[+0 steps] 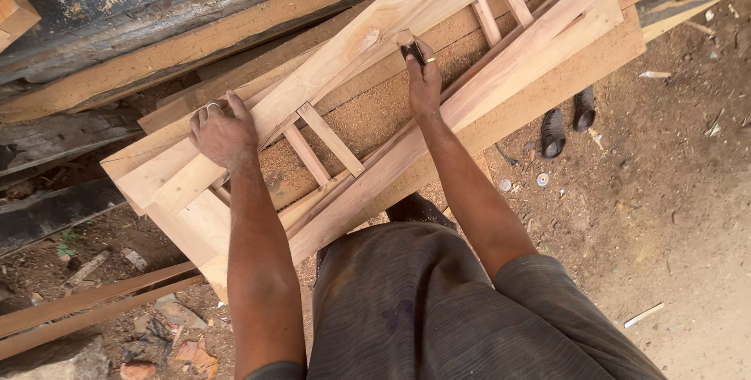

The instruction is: The person sands a wooden frame using a sanding block, moving it back and forth across the surface to smooth the wood. The person repositions the frame on the workbench to access different areas.

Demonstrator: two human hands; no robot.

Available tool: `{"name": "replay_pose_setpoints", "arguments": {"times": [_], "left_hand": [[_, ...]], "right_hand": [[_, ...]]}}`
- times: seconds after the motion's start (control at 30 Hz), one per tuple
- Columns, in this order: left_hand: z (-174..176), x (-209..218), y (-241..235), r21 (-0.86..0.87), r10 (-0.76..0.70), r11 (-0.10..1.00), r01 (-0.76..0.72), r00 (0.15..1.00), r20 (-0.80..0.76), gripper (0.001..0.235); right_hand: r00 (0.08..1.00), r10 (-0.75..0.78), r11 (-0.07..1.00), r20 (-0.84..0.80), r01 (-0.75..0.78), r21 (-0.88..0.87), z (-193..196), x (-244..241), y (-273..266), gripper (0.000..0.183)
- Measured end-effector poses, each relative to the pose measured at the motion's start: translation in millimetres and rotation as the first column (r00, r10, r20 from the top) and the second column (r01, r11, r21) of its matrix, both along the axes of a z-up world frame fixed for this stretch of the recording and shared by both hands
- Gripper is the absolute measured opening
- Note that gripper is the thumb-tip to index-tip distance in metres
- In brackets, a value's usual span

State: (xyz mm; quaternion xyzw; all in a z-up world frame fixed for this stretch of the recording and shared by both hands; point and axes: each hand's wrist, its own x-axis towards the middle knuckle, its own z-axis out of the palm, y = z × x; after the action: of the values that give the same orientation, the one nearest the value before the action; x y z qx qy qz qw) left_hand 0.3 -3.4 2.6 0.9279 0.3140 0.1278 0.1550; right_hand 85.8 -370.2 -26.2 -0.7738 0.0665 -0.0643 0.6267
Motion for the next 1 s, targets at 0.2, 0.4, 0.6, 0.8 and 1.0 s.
{"name": "replay_pose_setpoints", "arguments": {"times": [0.2, 0.4, 0.6, 0.8, 1.0], "left_hand": [[0.5, 0.4, 1.6, 0.014, -0.004, 1.0, 0.004, 0.999, -0.04, 0.048], [-1.8, 1.3, 1.8, -0.003, -0.002, 1.0, 0.002, 0.999, -0.049, 0.049], [2.6, 1.7, 1.5, -0.021, 0.001, 1.0, -0.002, 0.999, -0.046, 0.049], [2.8, 1.3, 1.6, -0.023, 0.001, 1.0, -0.003, 0.998, -0.063, 0.048], [-1.0, 1.7, 2.1, -0.022, -0.004, 1.0, 0.003, 0.999, -0.053, 0.049]], "right_hand": [[0.974, -0.094, 0.97, -0.207, 0.043, -0.24, 10.6, 4.1, 20.8, 0.042], [0.976, 0.166, 0.85, 0.139, -0.071, -0.522, 14.6, -6.0, 35.7, 0.041], [0.966, 0.246, 0.722, 0.084, -0.125, -0.68, 13.2, -13.1, 35.8, 0.062], [0.952, 0.302, 0.615, 0.043, -0.16, -0.772, 14.5, -12.2, 33.6, 0.061], [0.916, 0.38, 0.374, -0.128, -0.279, -0.884, 35.4, -6.9, 29.8, 0.057]]}}
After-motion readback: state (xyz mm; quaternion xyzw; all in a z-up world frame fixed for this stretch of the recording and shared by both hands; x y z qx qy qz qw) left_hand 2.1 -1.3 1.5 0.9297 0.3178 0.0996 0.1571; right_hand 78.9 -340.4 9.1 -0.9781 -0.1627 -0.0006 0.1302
